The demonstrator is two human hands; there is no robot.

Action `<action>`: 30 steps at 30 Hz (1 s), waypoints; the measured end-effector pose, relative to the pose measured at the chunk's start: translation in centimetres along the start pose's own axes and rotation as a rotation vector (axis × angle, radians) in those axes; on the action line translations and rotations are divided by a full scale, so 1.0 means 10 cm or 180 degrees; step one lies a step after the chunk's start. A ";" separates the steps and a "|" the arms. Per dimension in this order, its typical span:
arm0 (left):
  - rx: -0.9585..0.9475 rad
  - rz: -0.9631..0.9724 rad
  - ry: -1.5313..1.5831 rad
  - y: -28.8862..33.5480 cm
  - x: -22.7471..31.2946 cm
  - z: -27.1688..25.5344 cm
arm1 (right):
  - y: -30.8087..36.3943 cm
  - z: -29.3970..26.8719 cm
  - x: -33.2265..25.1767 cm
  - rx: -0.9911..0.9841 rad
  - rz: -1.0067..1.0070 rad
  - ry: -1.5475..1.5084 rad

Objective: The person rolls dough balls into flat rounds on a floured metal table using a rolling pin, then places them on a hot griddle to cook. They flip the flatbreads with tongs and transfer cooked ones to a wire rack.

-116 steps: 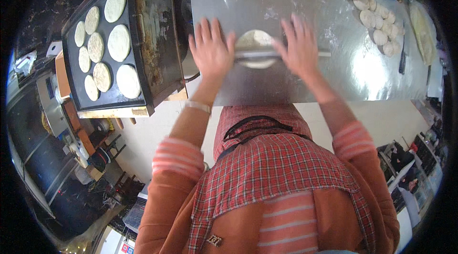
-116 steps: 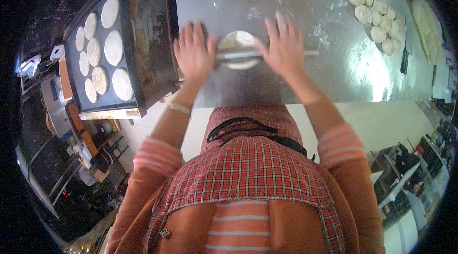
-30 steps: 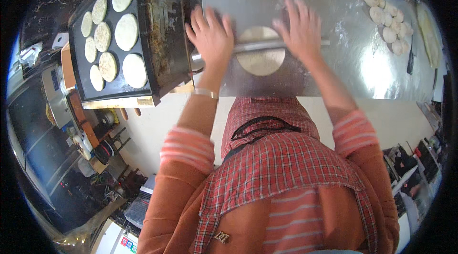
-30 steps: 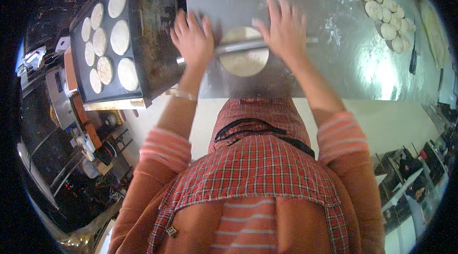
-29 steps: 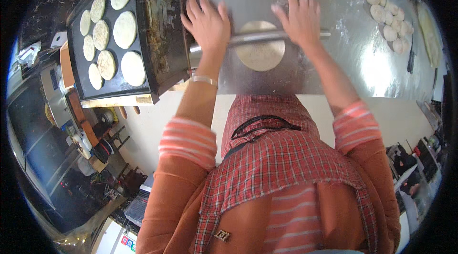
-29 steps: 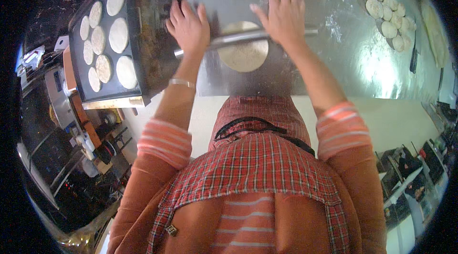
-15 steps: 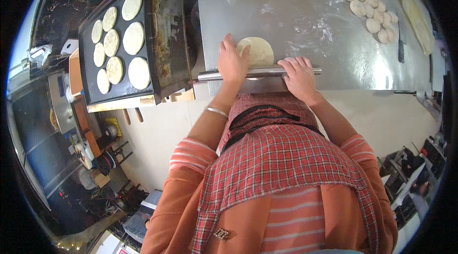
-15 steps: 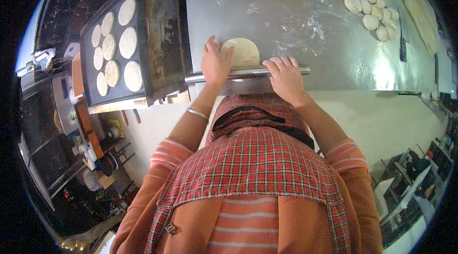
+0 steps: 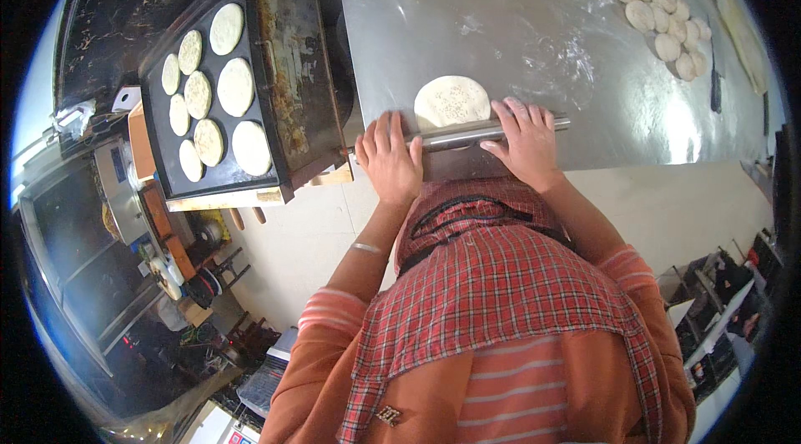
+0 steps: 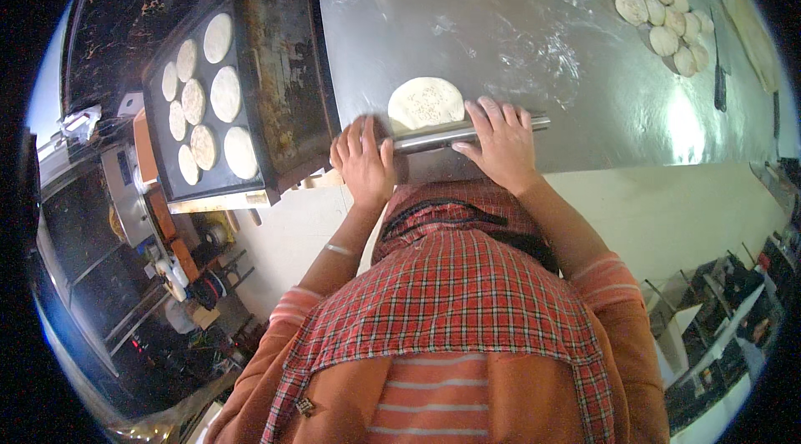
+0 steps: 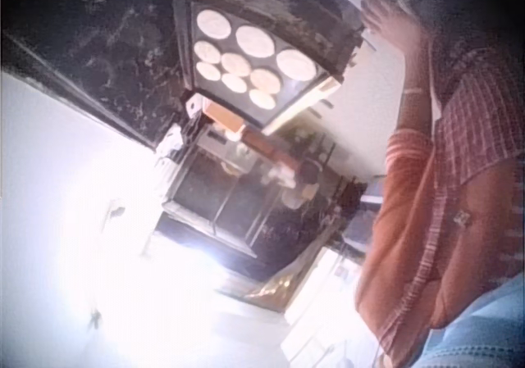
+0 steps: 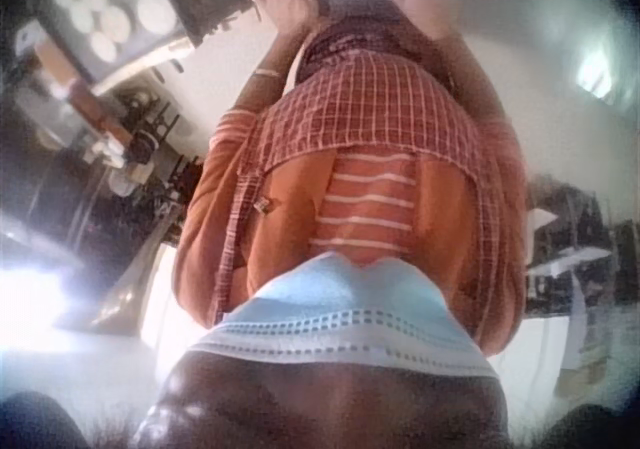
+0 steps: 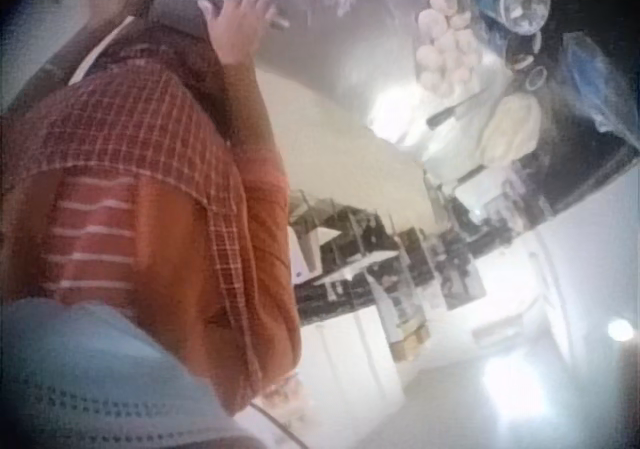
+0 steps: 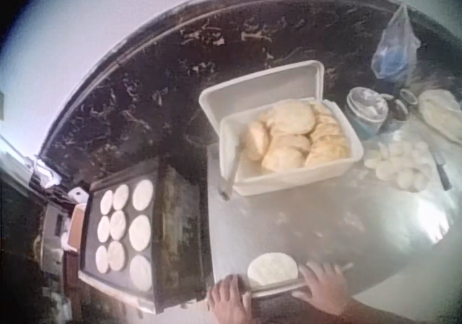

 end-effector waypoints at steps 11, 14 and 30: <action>0.0635 0.0283 -0.0216 -0.99 -0.38 0.26 | -1.10 0.01 -0.11 0.0718 -0.0059 0.0264; -0.0057 0.0253 0.0032 -0.34 0.05 0.17 | -0.29 0.00 -0.06 0.0546 -0.0324 0.0207; -0.0213 -0.0483 0.1809 0.02 -0.11 0.02 | 0.35 -0.07 0.04 0.0190 -0.0487 -0.0303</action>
Point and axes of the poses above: each hand's wrist, its own y-axis away from the middle knuckle, its own z-axis out of the palm, x = y × z, the point moved 4 cm from there along -y, towards the middle knuckle, and after that the axes turned 15 degrees about z, right-handed, at the moved point
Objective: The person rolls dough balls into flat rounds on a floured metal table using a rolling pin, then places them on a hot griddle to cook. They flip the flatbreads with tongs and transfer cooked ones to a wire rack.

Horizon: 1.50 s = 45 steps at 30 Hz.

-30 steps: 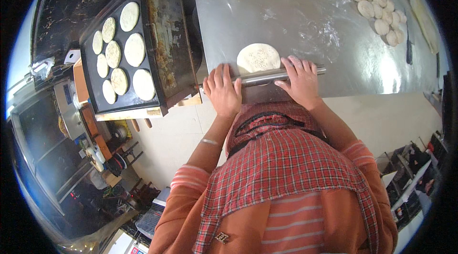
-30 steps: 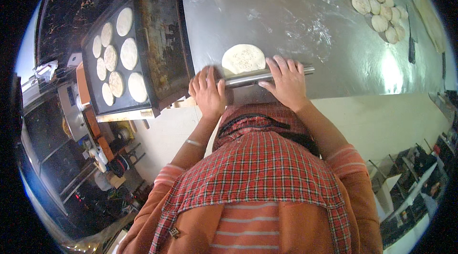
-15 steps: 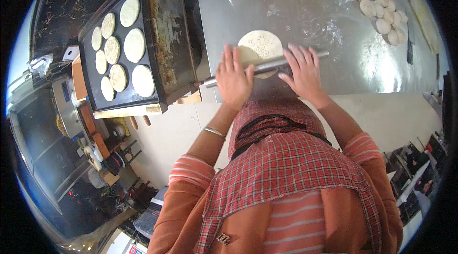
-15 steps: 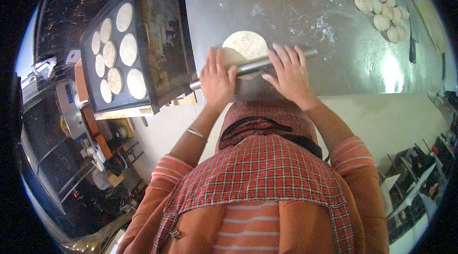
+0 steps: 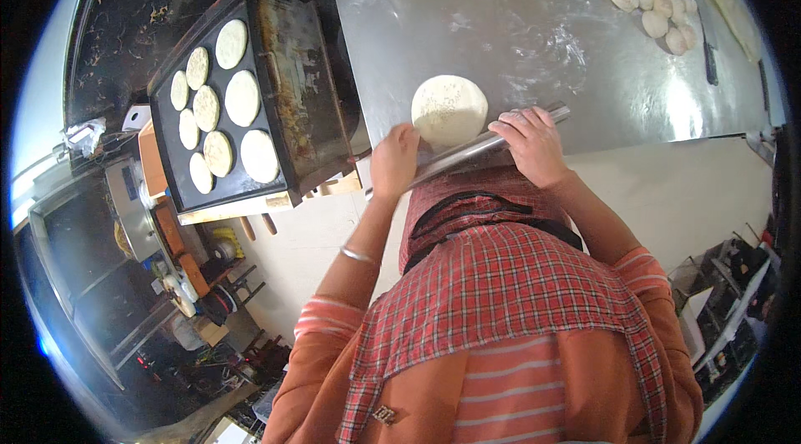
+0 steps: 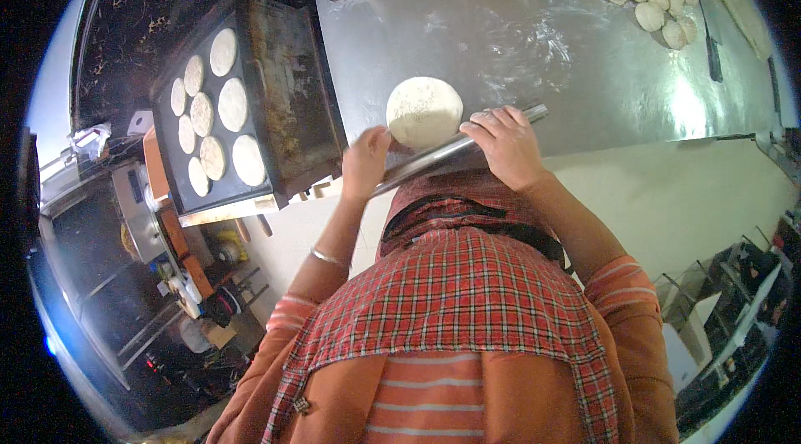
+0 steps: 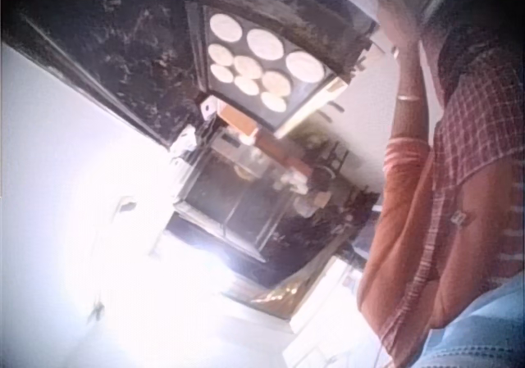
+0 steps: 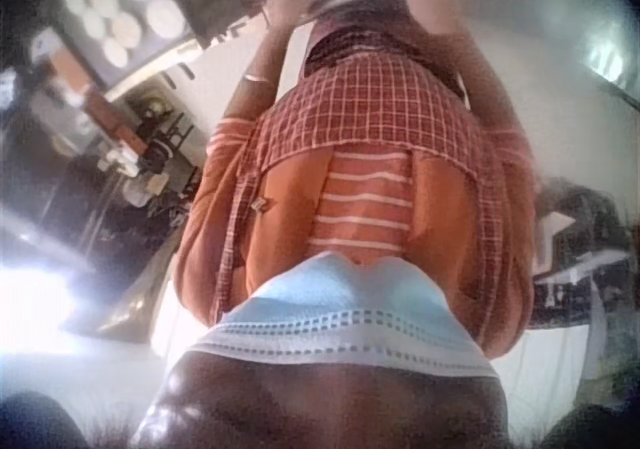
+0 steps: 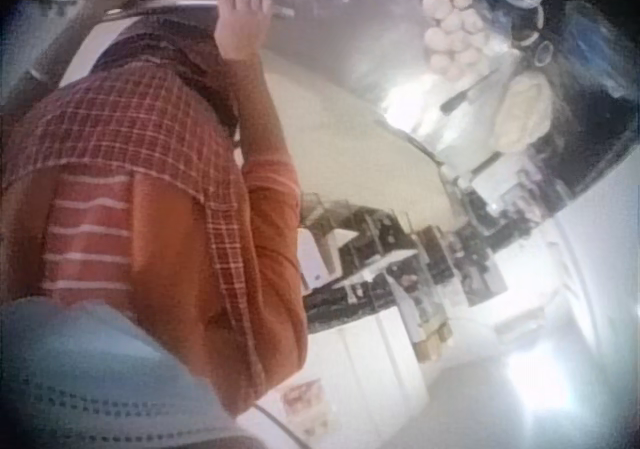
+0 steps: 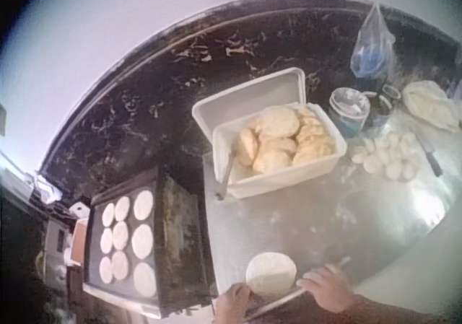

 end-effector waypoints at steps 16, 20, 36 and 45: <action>0.0394 0.1015 -0.1970 -0.90 -0.10 0.02 | -1.13 0.16 -0.02 0.0281 0.0638 0.0793; -0.0180 0.1311 -0.2264 -0.33 0.26 0.22 | -0.33 0.10 -0.11 -0.0003 0.0406 0.0438; -0.0434 0.0074 -0.0076 -1.24 0.50 -0.83 | 0.73 -0.39 0.34 0.0146 0.1109 -0.0273; -0.0306 0.0821 -0.1449 -2.42 0.74 0.93 | 1.32 -0.59 0.61 0.0634 0.1764 -0.0142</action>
Point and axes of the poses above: each hand's wrist, its own y-axis away from the middle knuckle, its own z-axis out of the palm, x = y × z, the point moved 4 cm from there along -y, towards the middle knuckle, and after that the axes turned 15 degrees about z, right-handed, at the moved point
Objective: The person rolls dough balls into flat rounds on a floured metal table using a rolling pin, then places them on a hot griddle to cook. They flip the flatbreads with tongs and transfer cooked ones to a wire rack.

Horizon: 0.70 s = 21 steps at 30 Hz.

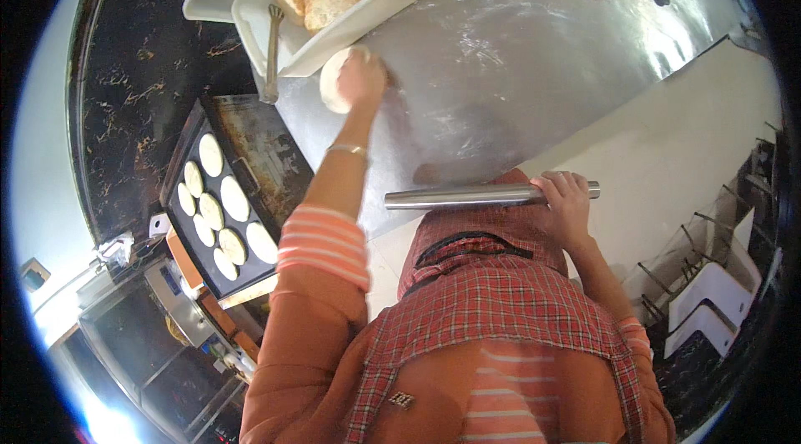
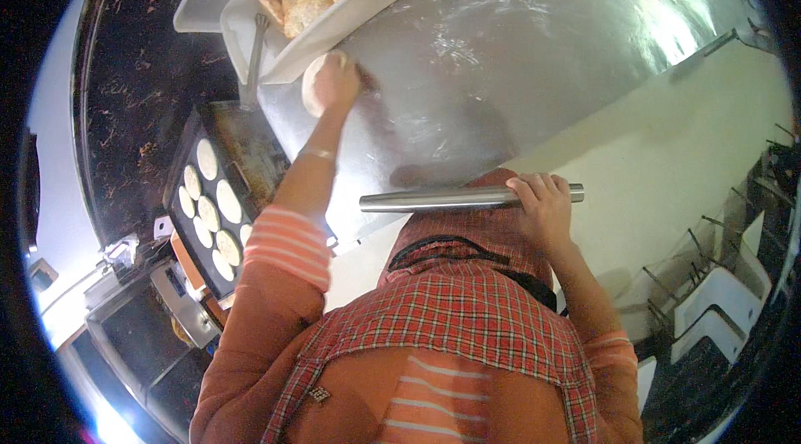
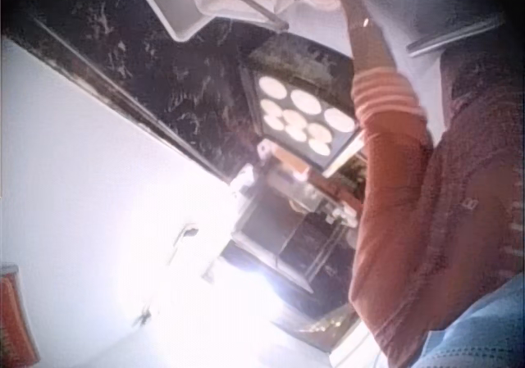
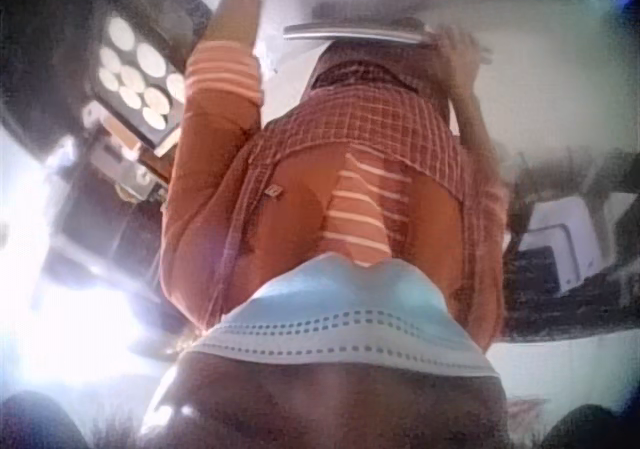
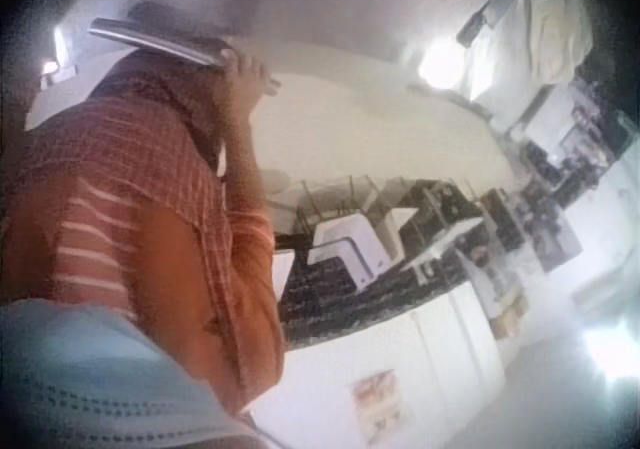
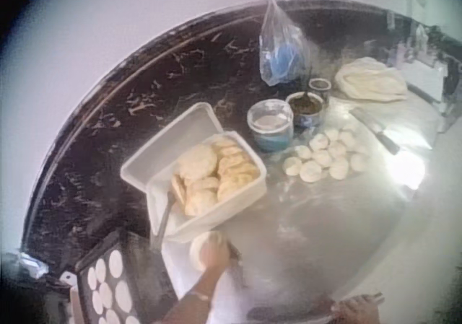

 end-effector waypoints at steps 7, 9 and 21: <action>-0.0379 0.1259 0.0588 0.30 2.19 0.72 | -0.02 -0.09 0.04 -0.0198 -0.0063 0.0101; -0.0576 0.1992 0.0612 0.77 2.31 0.76 | -0.06 -0.11 0.04 -0.0184 -0.0192 0.0188; 0.0840 0.0637 0.0967 0.89 0.38 -0.23 | -0.41 -0.04 -0.10 -0.0349 -0.0795 0.0123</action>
Point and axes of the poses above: each hand's wrist, its own y-axis away from the middle knuckle, its own z-axis out of the palm, x = y × z, the point moved 4 cm from there along -y, towards the middle knuckle, and after that the axes turned 15 degrees about z, right-handed, at the moved point
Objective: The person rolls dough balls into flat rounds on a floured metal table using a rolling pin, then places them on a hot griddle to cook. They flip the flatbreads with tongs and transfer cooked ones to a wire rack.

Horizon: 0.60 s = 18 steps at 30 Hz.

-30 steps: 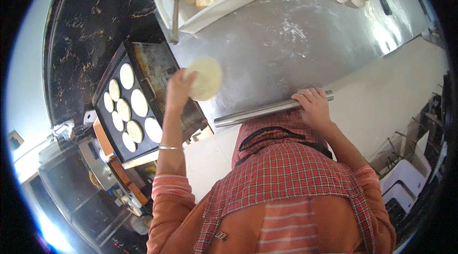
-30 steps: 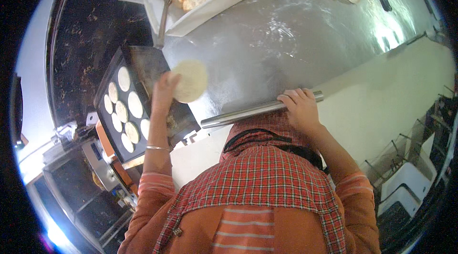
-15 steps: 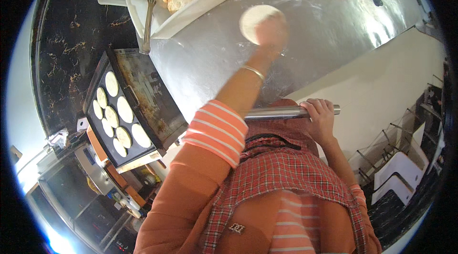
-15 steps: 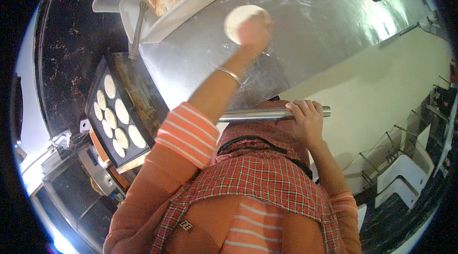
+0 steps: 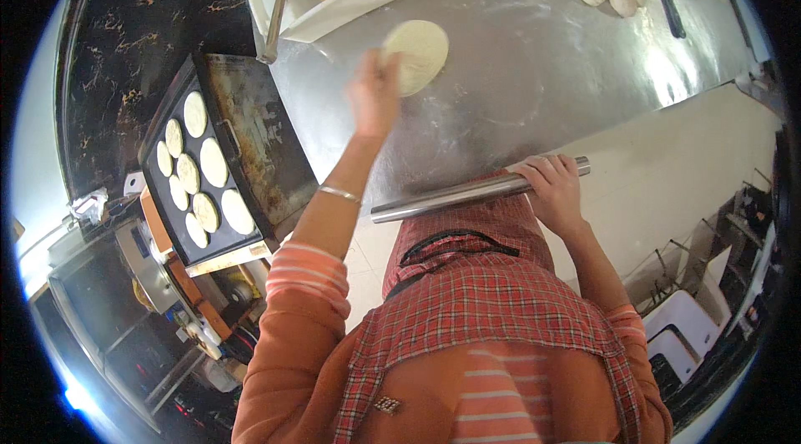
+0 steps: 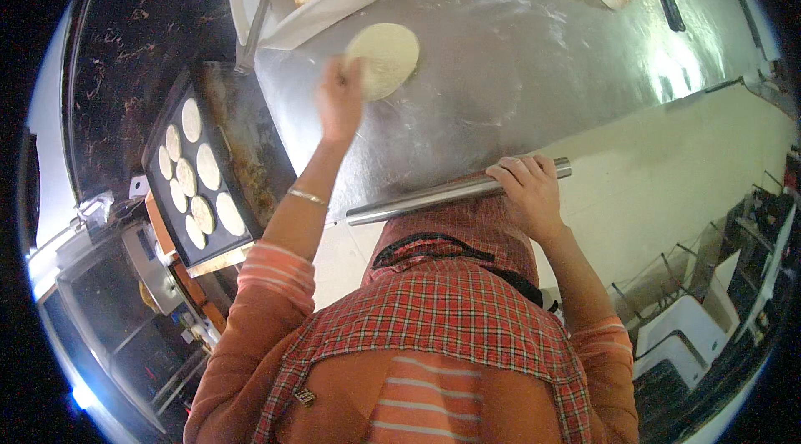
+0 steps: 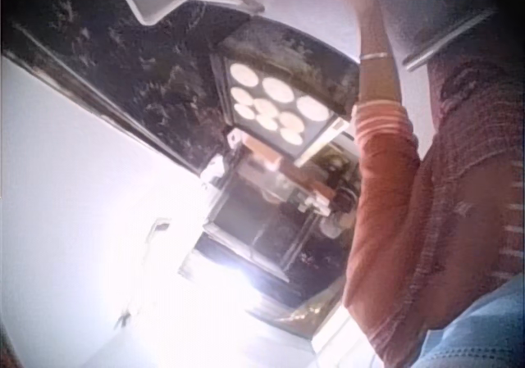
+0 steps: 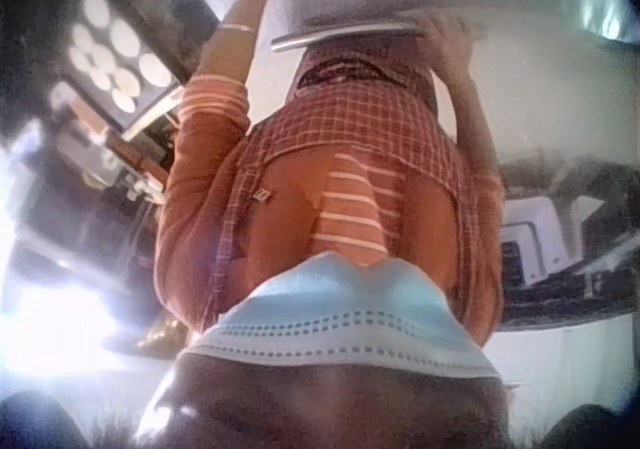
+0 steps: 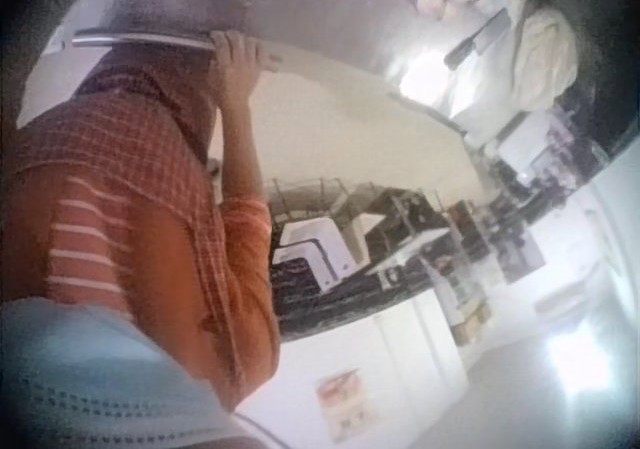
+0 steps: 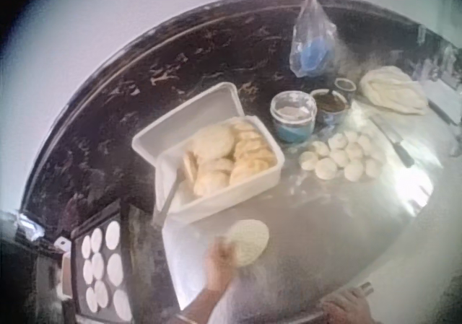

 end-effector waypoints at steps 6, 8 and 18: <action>-0.1270 -0.0120 -0.1418 1.19 -0.43 -0.53 | -0.16 -0.05 0.02 -0.0098 -0.0259 -0.0065; -0.1895 0.0164 -0.1664 1.51 -0.35 -0.50 | -0.15 -0.08 0.09 -0.0055 -0.0254 0.0032; -0.2064 0.2017 -0.0228 0.25 0.69 0.81 | -0.01 -0.11 0.24 -0.0214 -0.0096 0.0123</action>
Point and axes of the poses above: each hand's wrist, its own y-axis away from the middle knuckle, its own z-axis out of the palm, x = y × z, the point moved 4 cm from there along -y, towards the middle knuckle, and after that the axes turned 15 degrees about z, right-handed, at the moved point
